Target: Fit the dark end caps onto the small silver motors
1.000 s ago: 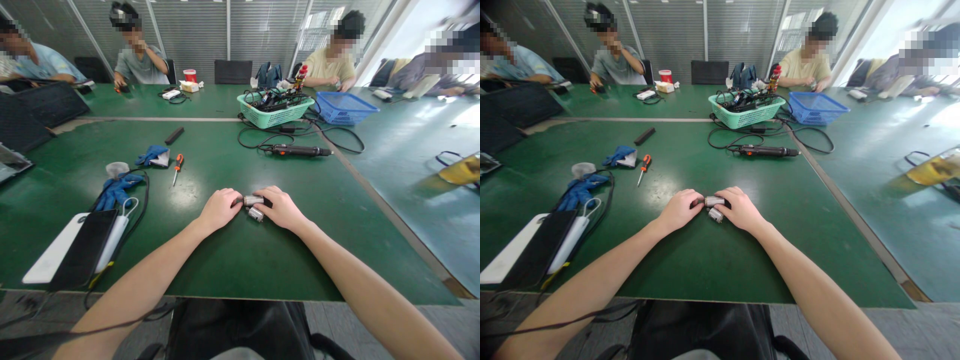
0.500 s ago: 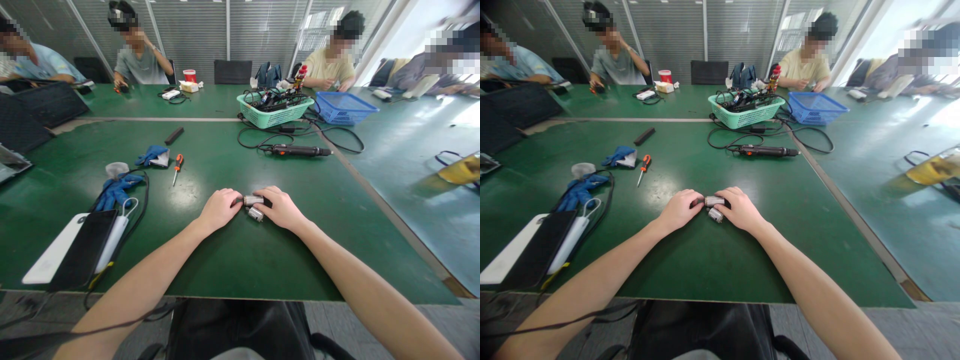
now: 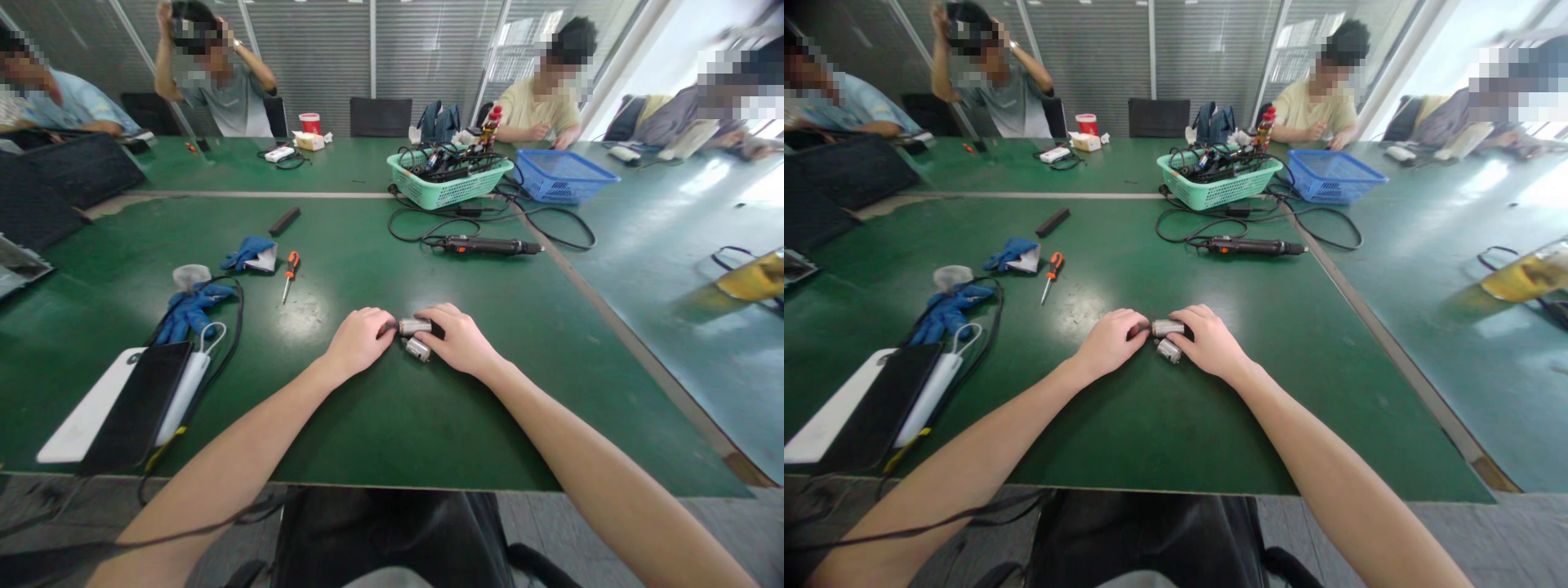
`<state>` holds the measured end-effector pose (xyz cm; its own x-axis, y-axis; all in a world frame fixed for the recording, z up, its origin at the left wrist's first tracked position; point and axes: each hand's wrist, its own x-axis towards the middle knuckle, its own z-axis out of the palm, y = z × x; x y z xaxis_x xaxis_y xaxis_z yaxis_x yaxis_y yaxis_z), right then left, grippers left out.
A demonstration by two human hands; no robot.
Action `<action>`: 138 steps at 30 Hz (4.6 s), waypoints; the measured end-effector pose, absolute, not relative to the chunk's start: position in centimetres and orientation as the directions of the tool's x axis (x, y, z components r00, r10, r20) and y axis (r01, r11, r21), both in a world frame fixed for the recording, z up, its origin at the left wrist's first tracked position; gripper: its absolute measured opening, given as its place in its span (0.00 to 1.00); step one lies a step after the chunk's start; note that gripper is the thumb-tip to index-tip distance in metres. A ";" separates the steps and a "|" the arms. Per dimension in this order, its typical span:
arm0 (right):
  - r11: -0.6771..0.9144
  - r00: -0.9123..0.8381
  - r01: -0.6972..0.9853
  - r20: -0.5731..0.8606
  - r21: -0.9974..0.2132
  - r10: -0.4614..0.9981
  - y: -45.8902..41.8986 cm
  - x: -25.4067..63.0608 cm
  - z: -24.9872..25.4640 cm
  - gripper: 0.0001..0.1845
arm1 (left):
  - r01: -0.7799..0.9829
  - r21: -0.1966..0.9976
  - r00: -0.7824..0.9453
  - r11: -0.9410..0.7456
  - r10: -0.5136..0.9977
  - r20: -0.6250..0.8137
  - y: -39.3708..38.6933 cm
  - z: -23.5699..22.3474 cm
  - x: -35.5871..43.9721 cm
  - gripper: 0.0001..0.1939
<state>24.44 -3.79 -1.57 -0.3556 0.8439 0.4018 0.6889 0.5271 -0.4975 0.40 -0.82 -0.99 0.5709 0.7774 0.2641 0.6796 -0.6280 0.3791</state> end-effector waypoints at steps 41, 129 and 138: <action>0.529 -0.445 0.776 0.296 -0.344 0.845 -6.4 23.2 1.4 0.09 | 0.473 0.395 0.778 -0.788 0.584 0.234 -1.4 0.1 0.4 0.06; 0.675 -0.644 0.691 0.204 -0.256 0.737 -7.4 22.9 2.1 0.07 | 0.366 0.438 0.833 -0.821 0.499 0.239 -1.6 -0.1 0.3 0.05; 0.669 -0.636 0.695 0.208 -0.263 0.743 -7.4 22.9 2.0 0.07 | 0.351 0.444 0.838 -0.824 0.488 0.244 -1.7 0.2 0.3 0.04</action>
